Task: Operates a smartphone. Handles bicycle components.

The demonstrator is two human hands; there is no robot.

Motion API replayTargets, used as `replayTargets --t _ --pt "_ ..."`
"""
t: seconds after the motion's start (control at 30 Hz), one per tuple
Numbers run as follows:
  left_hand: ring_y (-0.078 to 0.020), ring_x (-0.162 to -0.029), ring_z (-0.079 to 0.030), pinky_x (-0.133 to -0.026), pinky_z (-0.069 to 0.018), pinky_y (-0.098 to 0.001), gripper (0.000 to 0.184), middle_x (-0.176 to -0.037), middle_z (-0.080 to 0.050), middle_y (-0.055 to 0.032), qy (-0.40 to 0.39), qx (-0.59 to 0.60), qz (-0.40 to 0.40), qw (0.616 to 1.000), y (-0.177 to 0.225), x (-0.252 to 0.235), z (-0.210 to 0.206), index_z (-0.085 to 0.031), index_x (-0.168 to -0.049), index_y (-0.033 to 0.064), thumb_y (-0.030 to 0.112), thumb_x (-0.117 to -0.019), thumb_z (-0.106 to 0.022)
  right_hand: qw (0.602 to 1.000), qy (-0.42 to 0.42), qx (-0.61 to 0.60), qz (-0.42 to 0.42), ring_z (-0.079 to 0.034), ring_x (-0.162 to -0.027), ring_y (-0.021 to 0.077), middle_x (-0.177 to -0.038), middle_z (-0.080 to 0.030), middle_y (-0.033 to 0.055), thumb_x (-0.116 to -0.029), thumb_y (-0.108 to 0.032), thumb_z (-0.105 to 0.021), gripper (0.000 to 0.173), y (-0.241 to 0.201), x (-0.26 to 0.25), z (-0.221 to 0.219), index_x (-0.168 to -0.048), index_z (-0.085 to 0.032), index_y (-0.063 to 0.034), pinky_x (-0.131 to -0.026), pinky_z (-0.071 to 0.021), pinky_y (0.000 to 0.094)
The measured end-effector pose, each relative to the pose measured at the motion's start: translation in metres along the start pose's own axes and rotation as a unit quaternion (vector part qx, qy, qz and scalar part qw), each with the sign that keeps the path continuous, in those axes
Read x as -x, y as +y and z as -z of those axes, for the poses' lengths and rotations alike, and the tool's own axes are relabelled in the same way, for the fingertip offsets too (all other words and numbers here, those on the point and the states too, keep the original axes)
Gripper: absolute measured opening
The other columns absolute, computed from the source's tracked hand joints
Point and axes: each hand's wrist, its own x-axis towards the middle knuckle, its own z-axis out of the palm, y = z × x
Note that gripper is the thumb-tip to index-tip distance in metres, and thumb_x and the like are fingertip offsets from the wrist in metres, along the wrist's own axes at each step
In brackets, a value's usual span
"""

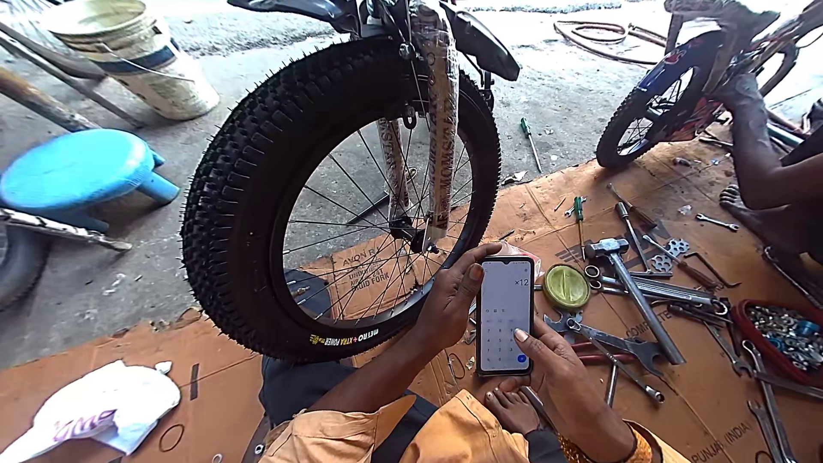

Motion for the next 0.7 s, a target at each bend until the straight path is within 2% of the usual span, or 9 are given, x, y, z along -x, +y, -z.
replayTargets --t 0.17,0.27,0.4,0.6,0.7 --pt "-0.0204 -0.105 -0.07 -0.086 -0.0625 -0.0388 0.055 -0.13 -0.066 -0.0085 0.01 -0.005 0.017 1.0 0.0001 -0.0001 0.0026 -0.047 -0.152 0.0117 0.043 -0.1121 -0.026 0.999 -0.049 -0.018 0.009 -0.07 -0.104 0.0401 -0.128 -0.061 0.027 -0.1023 -0.004 -0.052 0.045 0.0002 0.0004 -0.0015 -0.147 -0.042 -0.0023 -0.08 -0.0634 0.0542" --pt "-0.0202 -0.103 -0.07 -0.084 -0.063 -0.0383 0.057 -0.128 -0.067 -0.0086 0.012 -0.007 0.019 1.0 0.0014 -0.0001 0.0022 -0.046 -0.152 0.0113 0.046 -0.1115 -0.026 0.999 -0.046 -0.015 0.014 -0.07 -0.104 0.0404 -0.127 -0.062 0.0268 -0.0984 0.002 -0.056 0.05 0.0 0.0006 -0.004 -0.146 -0.042 -0.001 -0.079 -0.0639 0.0539" --pt "-0.0206 -0.103 -0.071 -0.082 -0.0634 -0.0384 0.057 -0.128 -0.067 -0.0086 0.011 -0.003 0.018 1.0 0.0014 -0.0001 0.0013 -0.047 -0.152 0.0108 0.045 -0.1116 -0.027 0.999 -0.03 -0.004 0.011 -0.071 -0.101 0.0398 -0.125 -0.063 0.0271 -0.098 0.004 -0.056 0.05 -0.0009 0.0009 -0.0047 -0.146 -0.042 -0.001 -0.076 -0.0645 0.052" --pt "-0.0204 -0.104 -0.07 -0.085 -0.0627 -0.0387 0.057 -0.128 -0.066 -0.0089 0.015 0.0 0.015 1.0 0.0016 0.0004 0.0011 -0.047 -0.152 0.0111 0.047 -0.1112 -0.027 0.999 -0.036 0.006 0.009 -0.071 -0.102 0.0405 -0.126 -0.062 0.0266 -0.0964 0.003 -0.06 0.054 -0.0012 0.002 -0.0044 -0.146 -0.041 -0.0019 -0.078 -0.0644 0.0529" --pt "-0.0205 -0.101 -0.071 -0.082 -0.0633 -0.0383 0.058 -0.125 -0.067 -0.0095 0.014 -0.002 0.015 1.0 0.0027 0.0007 0.0012 -0.047 -0.152 0.0109 0.047 -0.1111 -0.027 0.999 -0.038 0.013 0.017 -0.071 -0.101 0.0405 -0.125 -0.063 0.0262 -0.094 0.004 -0.064 0.058 0.0007 0.0019 -0.004 -0.147 -0.04 -0.0017 -0.079 -0.0646 0.0524"
